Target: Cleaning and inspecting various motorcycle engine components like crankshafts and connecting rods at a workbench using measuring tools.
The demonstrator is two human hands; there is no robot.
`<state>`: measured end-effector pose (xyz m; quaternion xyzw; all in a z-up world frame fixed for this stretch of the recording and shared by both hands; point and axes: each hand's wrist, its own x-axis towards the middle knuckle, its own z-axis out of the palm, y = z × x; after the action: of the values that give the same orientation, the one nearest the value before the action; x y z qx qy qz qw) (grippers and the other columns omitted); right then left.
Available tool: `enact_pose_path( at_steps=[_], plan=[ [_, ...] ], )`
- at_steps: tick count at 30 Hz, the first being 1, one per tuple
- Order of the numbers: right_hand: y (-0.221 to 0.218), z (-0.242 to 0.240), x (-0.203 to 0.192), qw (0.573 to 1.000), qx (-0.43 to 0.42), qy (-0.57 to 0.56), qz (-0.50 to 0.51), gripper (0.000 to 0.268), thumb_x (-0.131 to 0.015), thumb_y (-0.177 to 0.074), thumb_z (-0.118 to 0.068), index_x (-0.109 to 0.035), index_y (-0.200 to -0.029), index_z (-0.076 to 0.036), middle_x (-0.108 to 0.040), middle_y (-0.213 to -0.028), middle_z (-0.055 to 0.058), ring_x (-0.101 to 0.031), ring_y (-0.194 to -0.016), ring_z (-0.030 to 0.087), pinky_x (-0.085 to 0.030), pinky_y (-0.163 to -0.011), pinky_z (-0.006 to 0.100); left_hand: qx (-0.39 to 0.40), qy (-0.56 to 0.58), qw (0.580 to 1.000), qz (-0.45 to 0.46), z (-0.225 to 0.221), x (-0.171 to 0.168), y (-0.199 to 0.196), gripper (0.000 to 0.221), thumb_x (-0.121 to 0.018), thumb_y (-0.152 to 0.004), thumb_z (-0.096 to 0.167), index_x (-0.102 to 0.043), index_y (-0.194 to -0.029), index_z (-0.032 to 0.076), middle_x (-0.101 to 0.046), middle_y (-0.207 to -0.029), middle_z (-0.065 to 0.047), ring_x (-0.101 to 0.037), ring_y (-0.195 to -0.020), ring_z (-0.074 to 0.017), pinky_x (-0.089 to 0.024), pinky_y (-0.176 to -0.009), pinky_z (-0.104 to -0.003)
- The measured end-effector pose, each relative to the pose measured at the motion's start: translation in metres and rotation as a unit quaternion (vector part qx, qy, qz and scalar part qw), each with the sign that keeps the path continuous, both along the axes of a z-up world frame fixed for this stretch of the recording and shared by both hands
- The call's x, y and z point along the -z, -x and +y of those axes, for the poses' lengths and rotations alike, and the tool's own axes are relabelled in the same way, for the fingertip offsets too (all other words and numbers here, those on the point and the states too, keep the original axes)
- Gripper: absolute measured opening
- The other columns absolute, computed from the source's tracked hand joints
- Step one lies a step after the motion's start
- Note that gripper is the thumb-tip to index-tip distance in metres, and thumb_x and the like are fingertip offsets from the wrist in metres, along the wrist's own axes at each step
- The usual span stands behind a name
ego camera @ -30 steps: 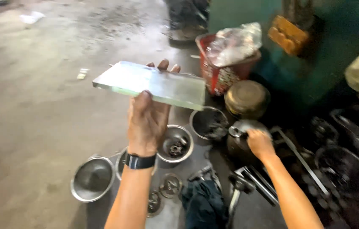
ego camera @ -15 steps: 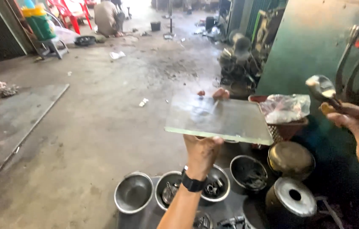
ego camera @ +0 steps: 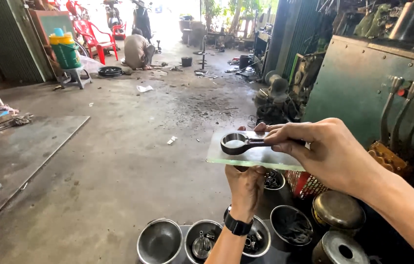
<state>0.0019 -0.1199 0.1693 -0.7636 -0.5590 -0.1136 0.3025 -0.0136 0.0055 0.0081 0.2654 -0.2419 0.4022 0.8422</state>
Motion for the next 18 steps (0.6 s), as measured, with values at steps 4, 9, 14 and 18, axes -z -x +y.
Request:
enact_pose_path(
  at_steps=[4, 9, 14, 18],
  plan=[
    [-0.007, 0.005, 0.011, 0.996, -0.078, -0.038, -0.009, 0.025, -0.070, -0.083, -0.002, -0.080, -0.107, -0.004, -0.080, -0.117, 0.011, -0.073, -0.119, 0.023, -0.053, -0.096, 0.036, -0.008, -0.002, 1.000, 0.023, 0.008, -0.005, 0.009, 0.108, -0.096, -0.074, 0.029, -0.034, -0.157, -0.003, -0.053, -0.151, -0.020, -0.058, -0.124, -0.0248, -0.051, -0.095, -0.032],
    [0.015, 0.005, -0.005, 0.998, -0.008, -0.062, -0.015, 0.026, -0.071, -0.085, -0.005, -0.078, -0.110, -0.006, -0.081, -0.110, 0.009, -0.079, -0.101, 0.019, -0.060, -0.087, 0.033, 0.004, -0.003, 1.000, -0.007, 0.014, -0.005, 0.012, 0.112, -0.095, -0.073, 0.029, -0.028, -0.158, 0.000, -0.052, -0.150, -0.019, -0.055, -0.136, -0.0274, -0.048, -0.116, -0.042],
    [0.025, 0.007, -0.011, 0.997, 0.046, -0.055, -0.037, 0.027, -0.072, -0.084, -0.006, -0.078, -0.110, -0.007, -0.082, -0.099, 0.008, -0.081, -0.087, 0.017, -0.064, -0.076, 0.034, 0.019, -0.004, 1.000, -0.022, 0.017, -0.009, 0.015, 0.113, -0.095, -0.074, 0.028, -0.025, -0.158, 0.000, -0.053, -0.149, -0.021, -0.054, -0.140, -0.0303, -0.046, -0.119, -0.046],
    [0.021, 0.011, -0.006, 0.997, -0.002, -0.055, -0.045, 0.027, -0.070, -0.085, -0.004, -0.078, -0.111, -0.008, -0.082, -0.103, 0.008, -0.081, -0.090, 0.016, -0.061, -0.076, 0.034, 0.004, -0.010, 1.000, 0.001, 0.019, -0.002, 0.009, 0.115, -0.095, -0.072, 0.032, -0.026, -0.159, 0.000, -0.051, -0.151, -0.020, -0.054, -0.138, -0.0273, -0.045, -0.116, -0.044]
  ],
)
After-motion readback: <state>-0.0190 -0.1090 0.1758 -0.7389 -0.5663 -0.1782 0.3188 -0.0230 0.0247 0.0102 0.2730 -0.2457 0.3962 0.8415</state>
